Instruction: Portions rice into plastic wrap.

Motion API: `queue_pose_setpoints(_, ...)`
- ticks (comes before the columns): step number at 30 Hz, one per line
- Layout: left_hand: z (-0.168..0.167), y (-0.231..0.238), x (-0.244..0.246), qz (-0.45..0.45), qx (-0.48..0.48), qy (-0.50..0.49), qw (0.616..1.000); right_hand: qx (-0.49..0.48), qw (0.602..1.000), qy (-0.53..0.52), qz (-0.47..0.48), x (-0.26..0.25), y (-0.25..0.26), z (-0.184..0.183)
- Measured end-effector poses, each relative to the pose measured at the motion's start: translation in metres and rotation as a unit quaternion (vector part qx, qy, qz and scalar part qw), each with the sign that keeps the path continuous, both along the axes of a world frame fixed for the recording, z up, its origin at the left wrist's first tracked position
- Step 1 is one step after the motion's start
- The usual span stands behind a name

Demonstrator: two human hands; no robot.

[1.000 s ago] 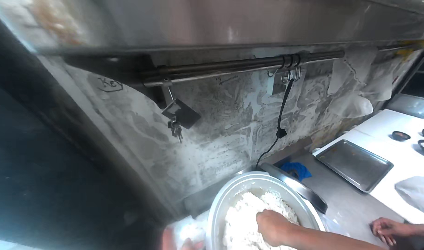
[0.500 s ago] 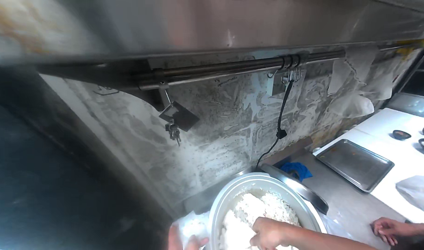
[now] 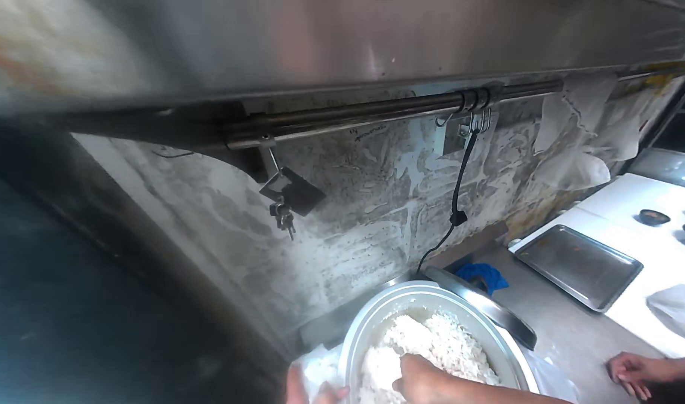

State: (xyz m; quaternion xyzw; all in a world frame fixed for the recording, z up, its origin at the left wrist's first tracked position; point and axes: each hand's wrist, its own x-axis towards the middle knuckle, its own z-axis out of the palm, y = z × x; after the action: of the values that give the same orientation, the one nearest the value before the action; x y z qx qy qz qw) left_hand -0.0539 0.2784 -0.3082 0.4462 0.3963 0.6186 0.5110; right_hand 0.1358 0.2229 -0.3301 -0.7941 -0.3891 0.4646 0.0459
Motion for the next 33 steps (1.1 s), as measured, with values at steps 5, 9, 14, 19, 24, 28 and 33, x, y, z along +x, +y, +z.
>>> queue_pose_setpoints(5,0.005,0.004,-0.005,-0.002,0.003,0.005,1.000,0.047,0.995,0.083,-0.018,0.014,-0.015,-0.007)
queue_pose_setpoints(9,0.025,0.018,-0.021,-0.020,0.009,0.016,1.000,0.111,0.985,0.132,-0.009,0.029,-0.034,0.011)
queue_pose_setpoints(14,0.087,0.031,-0.049,-0.085,0.045,0.093,0.991,0.164,0.975,0.148,0.013,0.050,-0.062,0.073)
queue_pose_setpoints(19,0.177,0.025,-0.060,-0.211,0.063,0.214,0.952,0.189,0.974,0.101,0.078,0.068,-0.090,0.196)
queue_pose_setpoints(24,0.220,0.000,-0.024,-0.302,0.027,0.334,0.893,0.187,0.972,-0.002,0.139,0.062,-0.121,0.296)
queue_pose_setpoints(28,0.213,-0.028,0.011,-0.383,0.020,0.371,0.846,0.157,0.944,-0.186,0.224,0.046,-0.133,0.313)
queue_pose_setpoints(33,0.191,-0.065,0.052,-0.421,0.026,0.417,0.805,0.110,0.917,-0.284,0.257,0.009,-0.139,0.301)
